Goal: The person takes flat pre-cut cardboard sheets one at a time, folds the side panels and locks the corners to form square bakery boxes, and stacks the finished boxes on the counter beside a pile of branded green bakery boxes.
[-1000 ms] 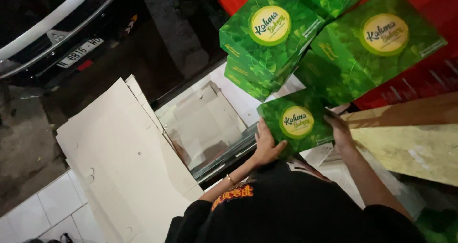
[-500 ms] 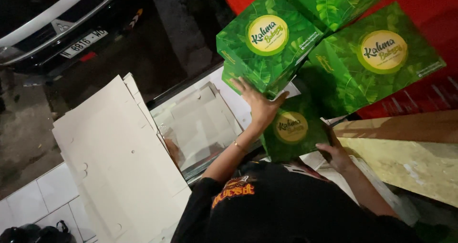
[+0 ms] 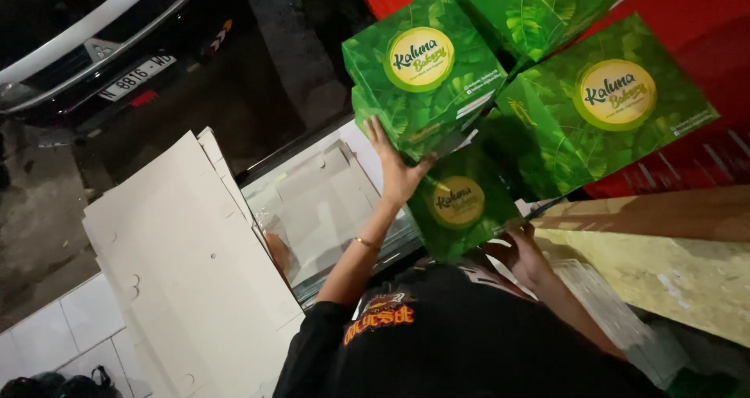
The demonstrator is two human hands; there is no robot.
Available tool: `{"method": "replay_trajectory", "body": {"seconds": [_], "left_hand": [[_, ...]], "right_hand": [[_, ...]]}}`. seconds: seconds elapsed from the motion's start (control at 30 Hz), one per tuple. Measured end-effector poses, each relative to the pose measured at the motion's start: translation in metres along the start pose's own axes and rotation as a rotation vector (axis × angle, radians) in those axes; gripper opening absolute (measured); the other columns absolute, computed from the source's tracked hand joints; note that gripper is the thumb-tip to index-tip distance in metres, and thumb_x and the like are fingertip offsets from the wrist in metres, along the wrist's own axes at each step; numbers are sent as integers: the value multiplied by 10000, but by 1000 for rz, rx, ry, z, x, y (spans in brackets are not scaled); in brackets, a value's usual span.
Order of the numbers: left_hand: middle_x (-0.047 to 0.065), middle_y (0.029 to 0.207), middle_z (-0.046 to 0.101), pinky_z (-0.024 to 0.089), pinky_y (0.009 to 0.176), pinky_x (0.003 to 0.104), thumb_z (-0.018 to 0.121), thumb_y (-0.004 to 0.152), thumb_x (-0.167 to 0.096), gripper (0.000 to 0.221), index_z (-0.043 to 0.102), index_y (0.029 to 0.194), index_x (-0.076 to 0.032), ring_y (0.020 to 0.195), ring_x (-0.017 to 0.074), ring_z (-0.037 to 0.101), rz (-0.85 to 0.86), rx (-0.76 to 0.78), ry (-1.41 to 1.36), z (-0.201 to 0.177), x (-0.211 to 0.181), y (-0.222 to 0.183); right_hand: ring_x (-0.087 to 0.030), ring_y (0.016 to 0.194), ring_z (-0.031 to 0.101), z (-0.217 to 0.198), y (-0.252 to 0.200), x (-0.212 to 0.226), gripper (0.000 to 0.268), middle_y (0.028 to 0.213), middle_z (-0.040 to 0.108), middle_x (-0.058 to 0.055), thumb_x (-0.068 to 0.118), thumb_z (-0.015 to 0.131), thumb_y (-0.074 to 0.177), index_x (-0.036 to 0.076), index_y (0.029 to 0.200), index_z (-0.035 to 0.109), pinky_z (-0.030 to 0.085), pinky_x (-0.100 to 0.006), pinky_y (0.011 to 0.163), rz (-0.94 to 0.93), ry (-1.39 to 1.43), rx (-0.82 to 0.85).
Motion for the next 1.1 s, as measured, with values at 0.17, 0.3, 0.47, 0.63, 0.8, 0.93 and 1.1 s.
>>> {"method": "replay_trajectory", "body": {"seconds": [0.17, 0.3, 0.47, 0.63, 0.8, 0.93, 1.1], "left_hand": [[326, 1718, -83, 188, 1298, 520, 951, 687, -257, 1384, -2, 1671, -62, 1625, 463, 13, 32, 26, -3, -10, 2, 11], [319, 1717, -100, 230, 1285, 521, 952, 707, -227, 1353, 15, 1674, -100, 1620, 455, 38, 14, 42, -4, -8, 1, 10], [310, 1718, -111, 266, 1272, 513, 950, 732, -224, 1323, 31, 1678, -116, 1621, 456, 39, 14, 44, -4, -9, -3, 11], [306, 1718, -95, 287, 1268, 502, 953, 735, -236, 1312, 49, 1678, -116, 1616, 455, 78, 18, 20, 12, -14, 3, 17], [316, 1707, -83, 271, 1275, 502, 956, 737, -246, 1311, 55, 1680, -111, 1597, 460, 143, 18, 8, 53, -19, 4, 24], [324, 1705, -85, 271, 1276, 501, 957, 742, -278, 1318, 48, 1680, -102, 1598, 463, 137, 18, 18, 67, -21, 6, 25], [273, 1696, -124, 195, 1277, 496, 890, 756, -469, 1326, 3, 1655, -64, 1592, 425, 59, 68, 51, -32, -22, 5, 21]], "right_hand": [[-351, 1125, 639, 28, -6, 16, 633, 1315, 594, -131, 107, 615, 955, 218, 1491, 298, 559, -496, 942, -120, -9, -1], [-390, 1298, 573, 4, 11, 9, 847, 1541, 395, -152, -202, 539, 702, 71, 1501, 483, 547, -480, 1031, -650, -704, 328], [-343, 1065, 560, 34, 1, 14, 516, 1297, 577, -174, 5, 525, 953, 54, 1456, 419, 506, -433, 891, -105, -398, -77], [-297, 1066, 660, 53, 4, 20, 475, 1230, 599, -168, 57, 637, 935, 42, 1348, 403, 586, -448, 923, -213, -124, -101], [-317, 1050, 660, 21, 32, 2, 525, 1091, 607, -189, 112, 693, 976, 13, 1376, 367, 563, -463, 980, -260, -143, -10], [-290, 1003, 735, 28, 12, 11, 624, 1122, 745, -181, 324, 651, 1045, -169, 1406, 522, 608, -407, 888, 110, -393, -6], [-139, 764, 740, 130, -106, 121, 764, 928, 743, -79, 541, 664, 838, 147, 1478, 529, 657, -268, 656, 168, -1292, 546]]}}
Point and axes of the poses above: each hand's wrist, its own y-axis towards the middle knuckle, its own z-axis out of the palm, x = y × z, the point moved 9 cm from there along y, towards the middle knuckle
